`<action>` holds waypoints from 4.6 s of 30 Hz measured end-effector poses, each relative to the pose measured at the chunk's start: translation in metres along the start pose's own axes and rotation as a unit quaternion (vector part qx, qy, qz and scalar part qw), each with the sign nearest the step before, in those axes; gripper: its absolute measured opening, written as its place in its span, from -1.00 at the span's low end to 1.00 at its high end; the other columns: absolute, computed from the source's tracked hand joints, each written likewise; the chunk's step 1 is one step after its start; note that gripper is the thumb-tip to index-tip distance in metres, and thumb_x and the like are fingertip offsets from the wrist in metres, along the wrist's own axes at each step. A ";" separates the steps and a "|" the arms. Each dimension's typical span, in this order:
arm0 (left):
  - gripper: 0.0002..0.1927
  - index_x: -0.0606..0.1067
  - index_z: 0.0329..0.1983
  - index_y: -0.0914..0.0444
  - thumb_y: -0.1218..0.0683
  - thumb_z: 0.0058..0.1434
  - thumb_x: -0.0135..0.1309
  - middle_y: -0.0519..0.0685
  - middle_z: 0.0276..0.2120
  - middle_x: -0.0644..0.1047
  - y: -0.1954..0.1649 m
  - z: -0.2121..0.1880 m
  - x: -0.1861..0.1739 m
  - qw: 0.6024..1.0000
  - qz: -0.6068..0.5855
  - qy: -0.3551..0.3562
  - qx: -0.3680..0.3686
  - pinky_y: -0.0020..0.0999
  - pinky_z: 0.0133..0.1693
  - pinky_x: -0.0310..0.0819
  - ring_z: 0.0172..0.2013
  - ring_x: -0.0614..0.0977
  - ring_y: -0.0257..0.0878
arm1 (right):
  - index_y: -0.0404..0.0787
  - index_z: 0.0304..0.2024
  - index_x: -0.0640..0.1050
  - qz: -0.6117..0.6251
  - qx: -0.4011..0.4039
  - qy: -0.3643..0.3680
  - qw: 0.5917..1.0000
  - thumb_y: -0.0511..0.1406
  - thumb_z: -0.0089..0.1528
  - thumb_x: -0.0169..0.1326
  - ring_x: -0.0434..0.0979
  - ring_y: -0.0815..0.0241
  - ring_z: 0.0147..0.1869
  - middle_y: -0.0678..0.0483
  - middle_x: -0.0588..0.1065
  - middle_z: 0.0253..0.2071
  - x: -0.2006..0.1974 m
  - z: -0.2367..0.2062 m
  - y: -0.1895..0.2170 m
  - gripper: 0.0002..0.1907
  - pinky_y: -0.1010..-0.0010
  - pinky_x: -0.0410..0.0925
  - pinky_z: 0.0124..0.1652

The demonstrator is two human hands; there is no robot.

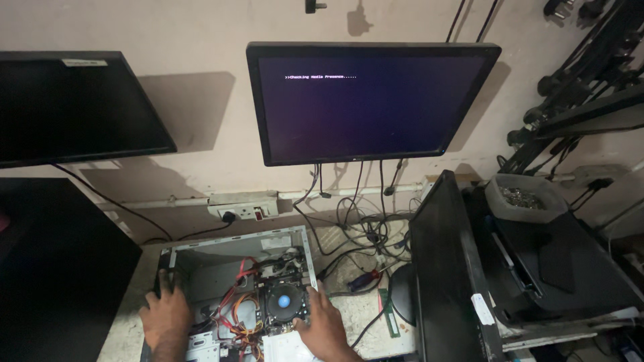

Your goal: The person works inside an open desktop computer tower on a repair bench, connecting and routing internal cables and adjusting components. They then power the system on, watch the boot screen, enter the BIOS setup utility, and type on the keyboard while the monitor displays the setup menu.

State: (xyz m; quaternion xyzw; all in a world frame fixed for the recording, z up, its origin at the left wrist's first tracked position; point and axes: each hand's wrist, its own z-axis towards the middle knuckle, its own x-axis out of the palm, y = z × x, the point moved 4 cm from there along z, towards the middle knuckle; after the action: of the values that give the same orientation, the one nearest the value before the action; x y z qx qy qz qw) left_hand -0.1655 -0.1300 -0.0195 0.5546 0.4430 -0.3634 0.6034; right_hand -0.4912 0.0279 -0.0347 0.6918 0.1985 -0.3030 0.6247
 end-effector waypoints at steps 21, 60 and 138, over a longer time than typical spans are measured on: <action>-0.33 0.23 0.47 -0.12 0.01 0.26 -0.01 -0.15 0.58 0.03 -0.001 -0.008 -0.011 1.000 0.008 -0.026 0.003 -0.23 0.04 0.47 0.25 0.43 -0.12 | -0.31 0.37 0.16 -0.011 -0.018 -0.018 1.000 -0.20 0.13 0.31 0.25 -0.29 0.43 -0.25 0.07 0.48 0.002 0.001 -0.001 -0.12 0.03 0.22 0.27; -0.37 0.18 0.48 -0.11 0.00 0.33 -0.05 -0.09 0.61 -0.13 -0.007 -0.018 -0.024 0.997 0.058 0.052 0.006 -0.24 0.12 0.42 0.32 0.35 -0.09 | -0.31 0.35 0.20 0.011 -0.051 -0.053 0.997 -0.23 0.10 0.32 0.28 -0.32 0.40 -0.30 0.14 0.44 0.005 -0.003 -0.006 -0.13 0.02 0.26 0.25; -0.21 0.39 0.38 -0.11 -0.07 -0.05 0.07 -0.15 0.54 0.24 -0.003 -0.010 0.010 0.988 -0.044 -0.147 0.012 -0.11 -0.01 0.47 0.11 0.55 -0.04 | -0.33 0.41 0.15 -0.003 -0.033 -0.020 0.999 -0.18 0.17 0.27 0.21 -0.32 0.45 -0.33 0.11 0.46 0.000 -0.006 -0.009 -0.11 0.00 0.18 0.29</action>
State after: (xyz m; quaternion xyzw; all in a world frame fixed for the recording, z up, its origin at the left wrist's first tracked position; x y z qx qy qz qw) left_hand -0.1660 -0.1194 -0.0301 0.4824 0.3689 -0.4728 0.6385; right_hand -0.4958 0.0355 -0.0411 0.6637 0.1979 -0.3118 0.6505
